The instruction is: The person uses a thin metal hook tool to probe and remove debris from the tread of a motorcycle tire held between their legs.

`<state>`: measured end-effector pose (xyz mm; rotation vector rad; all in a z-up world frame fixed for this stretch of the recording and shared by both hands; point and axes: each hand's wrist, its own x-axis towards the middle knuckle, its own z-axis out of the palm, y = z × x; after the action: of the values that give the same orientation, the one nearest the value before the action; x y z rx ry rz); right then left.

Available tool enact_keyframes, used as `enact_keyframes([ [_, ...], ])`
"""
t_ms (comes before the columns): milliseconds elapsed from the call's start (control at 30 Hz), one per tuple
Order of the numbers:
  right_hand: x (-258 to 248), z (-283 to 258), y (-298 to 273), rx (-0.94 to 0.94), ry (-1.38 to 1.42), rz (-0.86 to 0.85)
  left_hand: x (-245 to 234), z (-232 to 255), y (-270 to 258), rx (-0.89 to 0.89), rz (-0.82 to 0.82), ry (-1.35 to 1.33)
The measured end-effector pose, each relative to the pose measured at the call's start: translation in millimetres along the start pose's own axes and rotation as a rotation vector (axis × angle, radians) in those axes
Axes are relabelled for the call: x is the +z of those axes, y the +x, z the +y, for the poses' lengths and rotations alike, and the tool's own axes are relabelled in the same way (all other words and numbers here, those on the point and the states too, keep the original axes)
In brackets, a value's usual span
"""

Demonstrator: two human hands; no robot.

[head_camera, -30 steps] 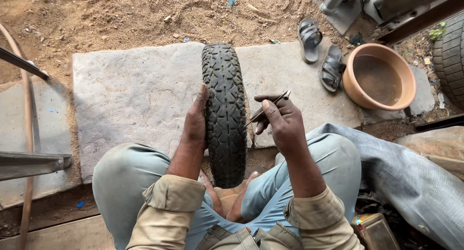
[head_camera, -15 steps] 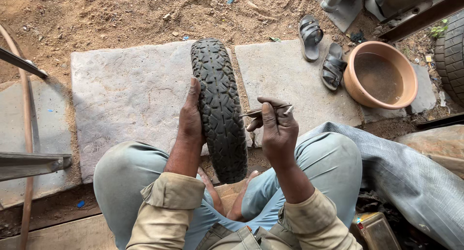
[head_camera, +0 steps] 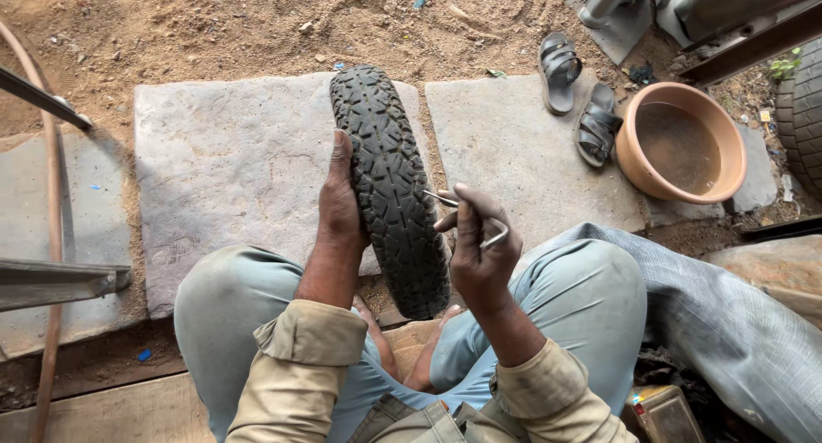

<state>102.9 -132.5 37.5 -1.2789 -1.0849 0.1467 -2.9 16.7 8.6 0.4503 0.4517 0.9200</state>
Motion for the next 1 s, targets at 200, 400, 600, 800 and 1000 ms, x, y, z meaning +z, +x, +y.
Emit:
enact_keyframes([
  [200,1.4,-3.5,-6.5,-0.072,-0.185,-0.040,-2.9,-0.8,-0.1,0.009,0.002,-0.011],
  [400,-3.5,9.1,8.2,0.413,0.332,0.096,-4.3,-0.8,-0.5,0.012,0.027,-0.004],
  [600,-6.2,12.6,23.6,0.595,0.629,0.075,-7.9,-1.2,-2.2,0.030,0.027,0.027],
  [800,-9.7,17.4,30.4,0.688,0.689,0.026,-11.1,-2.4,1.7,0.042,-0.006,0.001],
  [1000,-16.7,34.2,25.8,0.764,0.719,0.025,-10.8,-3.2,2.6,0.009,0.026,0.014],
])
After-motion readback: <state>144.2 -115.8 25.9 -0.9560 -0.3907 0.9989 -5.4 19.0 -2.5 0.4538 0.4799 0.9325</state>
